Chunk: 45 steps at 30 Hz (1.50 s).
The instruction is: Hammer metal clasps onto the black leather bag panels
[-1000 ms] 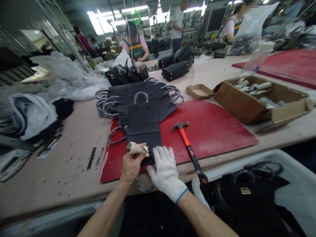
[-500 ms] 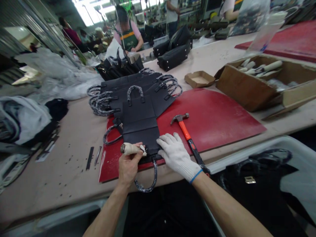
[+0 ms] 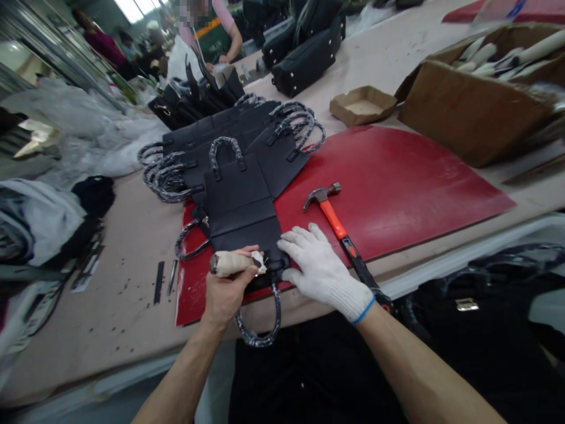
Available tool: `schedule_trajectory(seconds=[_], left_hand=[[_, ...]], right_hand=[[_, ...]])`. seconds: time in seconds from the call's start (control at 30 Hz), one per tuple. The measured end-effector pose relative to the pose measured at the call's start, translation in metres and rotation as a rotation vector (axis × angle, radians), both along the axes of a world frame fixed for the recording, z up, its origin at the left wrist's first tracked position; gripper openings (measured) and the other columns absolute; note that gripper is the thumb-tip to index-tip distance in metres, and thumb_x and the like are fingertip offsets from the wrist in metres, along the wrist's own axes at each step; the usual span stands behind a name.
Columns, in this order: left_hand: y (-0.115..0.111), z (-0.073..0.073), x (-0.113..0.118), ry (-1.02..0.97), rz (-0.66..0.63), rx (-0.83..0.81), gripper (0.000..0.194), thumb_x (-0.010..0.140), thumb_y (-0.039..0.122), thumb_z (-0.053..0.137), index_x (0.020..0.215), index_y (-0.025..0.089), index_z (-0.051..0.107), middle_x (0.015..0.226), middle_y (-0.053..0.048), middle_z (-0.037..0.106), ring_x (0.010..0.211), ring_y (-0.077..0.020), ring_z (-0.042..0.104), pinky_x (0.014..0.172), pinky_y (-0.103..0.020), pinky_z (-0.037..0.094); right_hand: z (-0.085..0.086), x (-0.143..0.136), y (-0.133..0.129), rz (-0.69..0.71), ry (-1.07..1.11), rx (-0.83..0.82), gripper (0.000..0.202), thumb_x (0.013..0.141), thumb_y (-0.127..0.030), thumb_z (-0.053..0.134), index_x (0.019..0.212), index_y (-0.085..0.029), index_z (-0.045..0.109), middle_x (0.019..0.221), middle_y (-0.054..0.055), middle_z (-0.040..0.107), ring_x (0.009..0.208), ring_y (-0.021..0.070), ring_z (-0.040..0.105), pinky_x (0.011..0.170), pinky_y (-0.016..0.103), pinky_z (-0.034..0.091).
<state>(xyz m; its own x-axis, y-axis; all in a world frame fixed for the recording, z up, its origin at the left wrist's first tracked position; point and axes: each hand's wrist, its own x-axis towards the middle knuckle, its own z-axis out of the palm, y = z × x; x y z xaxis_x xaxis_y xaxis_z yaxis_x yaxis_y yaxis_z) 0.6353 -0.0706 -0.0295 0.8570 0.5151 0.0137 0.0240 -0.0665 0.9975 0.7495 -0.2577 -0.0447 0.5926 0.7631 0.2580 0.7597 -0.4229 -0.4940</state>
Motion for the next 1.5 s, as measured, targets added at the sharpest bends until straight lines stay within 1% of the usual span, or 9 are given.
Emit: schedule_trajectory(seconds=[0.2, 0.3, 0.43, 0.57, 0.67, 0.87, 1.13, 1.3, 1.5], left_hand=[[-0.004, -0.005, -0.005, -0.009, -0.066, 0.089, 0.023, 0.082, 0.028, 0.083, 0.098, 0.019, 0.069, 0.129, -0.013, 0.072, 0.118, -0.0292, 0.071, 0.111, -0.049, 0.054], [-0.003, -0.005, -0.008, -0.030, -0.083, 0.123, 0.020, 0.084, 0.025, 0.082, 0.097, 0.019, 0.069, 0.128, -0.014, 0.073, 0.117, -0.0294, 0.072, 0.110, -0.048, 0.055], [-0.003, -0.005, -0.010, -0.087, -0.153, 0.290, 0.017, 0.085, 0.021, 0.080, 0.098, 0.019, 0.070, 0.125, -0.013, 0.075, 0.115, -0.0272, 0.073, 0.107, -0.044, 0.058], [-0.002, -0.008, -0.011, -0.113, -0.159, 0.378, 0.015, 0.087, 0.018, 0.077, 0.100, 0.020, 0.070, 0.127, -0.011, 0.074, 0.117, -0.0245, 0.072, 0.106, -0.041, 0.057], [-0.003, -0.008, -0.010, -0.096, -0.129, 0.316, 0.016, 0.086, 0.018, 0.079, 0.099, 0.020, 0.070, 0.126, -0.011, 0.075, 0.116, -0.0239, 0.073, 0.105, -0.040, 0.057], [-0.002, -0.005, -0.003, -0.018, -0.073, 0.135, 0.018, 0.082, 0.018, 0.081, 0.097, 0.018, 0.070, 0.123, -0.011, 0.076, 0.116, -0.0254, 0.072, 0.103, -0.040, 0.058], [0.000, -0.004, -0.005, -0.028, -0.092, 0.096, 0.019, 0.082, 0.017, 0.081, 0.097, 0.019, 0.070, 0.124, -0.011, 0.076, 0.116, -0.0254, 0.073, 0.108, -0.042, 0.055], [-0.001, -0.003, -0.004, -0.025, -0.085, 0.099, 0.018, 0.081, 0.016, 0.081, 0.096, 0.018, 0.070, 0.123, -0.012, 0.076, 0.117, -0.0260, 0.073, 0.108, -0.042, 0.056], [-0.002, -0.008, -0.006, -0.032, -0.031, 0.093, 0.018, 0.081, 0.014, 0.079, 0.096, 0.018, 0.069, 0.120, -0.011, 0.077, 0.115, -0.0253, 0.073, 0.107, -0.041, 0.057]], right_hand=[[0.002, 0.000, 0.000, -0.002, -0.003, 0.013, 0.047, 0.087, -0.020, 0.068, 0.134, -0.019, 0.065, 0.144, 0.011, 0.063, 0.142, 0.0333, 0.048, 0.126, 0.060, 0.024], [0.001, 0.000, 0.000, -0.003, -0.002, 0.024, 0.043, 0.088, -0.017, 0.066, 0.130, -0.019, 0.067, 0.142, 0.010, 0.064, 0.142, 0.0324, 0.048, 0.126, 0.059, 0.023], [-0.001, 0.001, 0.000, 0.004, -0.002, 0.041, 0.041, 0.088, -0.016, 0.066, 0.129, -0.021, 0.067, 0.141, 0.010, 0.065, 0.140, 0.0335, 0.050, 0.125, 0.062, 0.025], [-0.003, 0.003, -0.002, 0.023, 0.003, 0.074, 0.027, 0.086, -0.013, 0.066, 0.111, -0.022, 0.069, 0.136, 0.008, 0.067, 0.138, 0.0336, 0.052, 0.124, 0.063, 0.027], [-0.002, 0.003, -0.002, 0.026, 0.009, 0.096, 0.019, 0.087, -0.011, 0.064, 0.102, -0.022, 0.068, 0.133, 0.007, 0.068, 0.137, 0.0327, 0.053, 0.124, 0.063, 0.027], [-0.004, 0.003, 0.002, -0.011, 0.019, 0.119, 0.015, 0.087, -0.011, 0.064, 0.097, -0.021, 0.068, 0.130, 0.007, 0.070, 0.135, 0.0324, 0.055, 0.123, 0.063, 0.030], [-0.002, 0.001, 0.003, -0.040, 0.045, 0.126, 0.018, 0.082, -0.011, 0.065, 0.097, -0.022, 0.068, 0.130, 0.008, 0.071, 0.134, 0.0329, 0.057, 0.122, 0.066, 0.029], [-0.003, 0.000, 0.003, -0.048, 0.038, 0.132, 0.026, 0.081, -0.011, 0.066, 0.104, -0.022, 0.067, 0.131, 0.008, 0.070, 0.135, 0.0326, 0.056, 0.123, 0.065, 0.029], [-0.003, 0.001, 0.002, -0.042, 0.036, 0.132, 0.026, 0.081, -0.011, 0.067, 0.104, -0.023, 0.066, 0.131, 0.008, 0.070, 0.135, 0.0319, 0.056, 0.123, 0.064, 0.030]])
